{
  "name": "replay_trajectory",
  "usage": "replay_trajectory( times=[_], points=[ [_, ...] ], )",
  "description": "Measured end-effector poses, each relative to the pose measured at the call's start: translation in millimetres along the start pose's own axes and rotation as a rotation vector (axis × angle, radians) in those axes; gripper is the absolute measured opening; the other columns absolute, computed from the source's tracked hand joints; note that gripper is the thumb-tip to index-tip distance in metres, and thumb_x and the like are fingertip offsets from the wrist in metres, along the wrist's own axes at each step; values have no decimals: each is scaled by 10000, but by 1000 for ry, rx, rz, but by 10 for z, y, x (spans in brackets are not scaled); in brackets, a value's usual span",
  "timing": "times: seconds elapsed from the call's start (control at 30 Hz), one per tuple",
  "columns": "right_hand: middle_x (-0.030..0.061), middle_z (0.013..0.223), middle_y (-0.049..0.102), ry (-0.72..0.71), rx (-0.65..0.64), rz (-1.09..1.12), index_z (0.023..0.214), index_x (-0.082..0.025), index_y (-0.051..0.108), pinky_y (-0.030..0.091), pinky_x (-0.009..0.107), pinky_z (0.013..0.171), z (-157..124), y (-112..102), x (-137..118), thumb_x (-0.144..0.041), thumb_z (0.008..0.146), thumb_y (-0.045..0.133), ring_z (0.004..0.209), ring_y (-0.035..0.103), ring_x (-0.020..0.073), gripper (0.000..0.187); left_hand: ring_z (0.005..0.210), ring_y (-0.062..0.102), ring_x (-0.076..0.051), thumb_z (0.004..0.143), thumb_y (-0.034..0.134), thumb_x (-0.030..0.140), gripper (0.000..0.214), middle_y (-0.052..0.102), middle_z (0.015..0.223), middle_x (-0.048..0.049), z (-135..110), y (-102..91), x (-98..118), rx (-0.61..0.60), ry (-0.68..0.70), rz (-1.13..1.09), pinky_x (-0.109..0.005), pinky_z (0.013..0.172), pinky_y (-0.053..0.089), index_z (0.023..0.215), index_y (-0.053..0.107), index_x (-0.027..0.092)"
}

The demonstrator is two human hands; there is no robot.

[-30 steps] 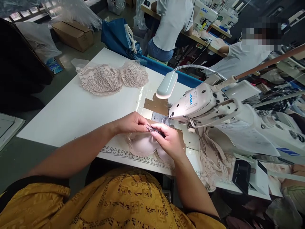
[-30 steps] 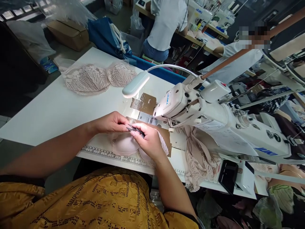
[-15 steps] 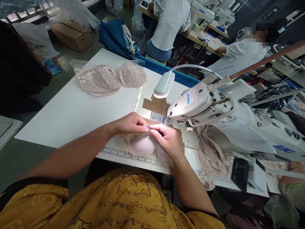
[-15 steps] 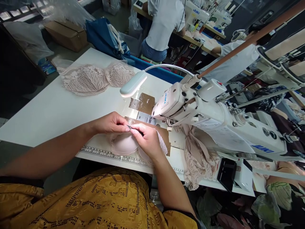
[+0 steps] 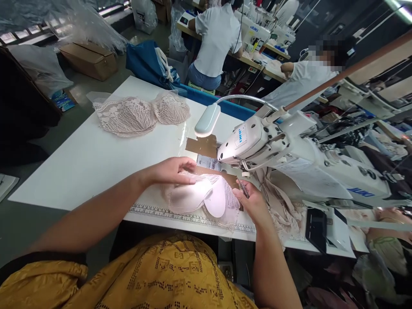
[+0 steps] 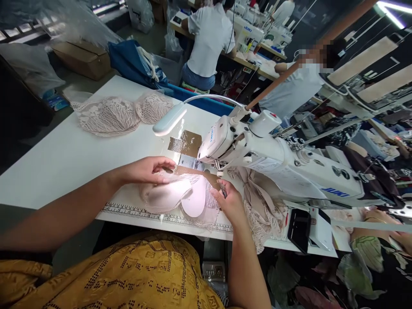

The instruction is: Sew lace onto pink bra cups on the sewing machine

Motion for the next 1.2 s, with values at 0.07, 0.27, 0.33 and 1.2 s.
replay_trajectory(
  times=[0.07, 0.27, 0.33, 1.2],
  points=[
    [124, 1160, 684, 28, -36, -66, 1170, -188, 628, 533, 408, 813, 34, 10, 84, -531, 746, 679, 965, 670, 275, 548, 1039, 604, -250, 690, 749, 420, 593, 622, 1189, -99, 19, 132, 23, -8, -53, 191, -309, 805, 461, 1204, 569, 187],
    [44, 889, 714, -211, -211, -238, 953, -208, 671, 487, 323, 696, 147, 387, -302, -359, 757, 649, 782, 638, 217, 249, 609, 534, -180, 714, 555, 205, 18, 580, 669, -16, -83, 487, 221, -97, -5, 725, -277, 520, 270, 707, 542, 195],
    [-2, 686, 639, -260, -261, -330, 736, -208, 620, 425, 277, 594, 155, 442, -431, -334, 780, 604, 643, 568, 178, 135, 590, 527, -183, 705, 537, 166, 75, 566, 638, -16, -209, 417, 273, -77, -10, 810, -283, 515, 240, 656, 490, 198],
    [171, 1440, 493, -647, -122, -31, 1215, -159, 595, 381, 483, 1098, 1617, 1696, -1723, -120, 826, 441, 1357, 447, 286, 421, 1227, 502, -382, 773, 655, 300, 459, 558, 1321, -198, -384, -1823, -104, 689, -64, 1053, -506, 1025, 388, 1181, 555, 117]
  ],
)
Point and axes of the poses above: each hand's wrist, its own z-axis towards the middle knuckle, its own y-axis out of the palm, x = y × z, the point moved 5 cm from there along z, towards the middle knuckle
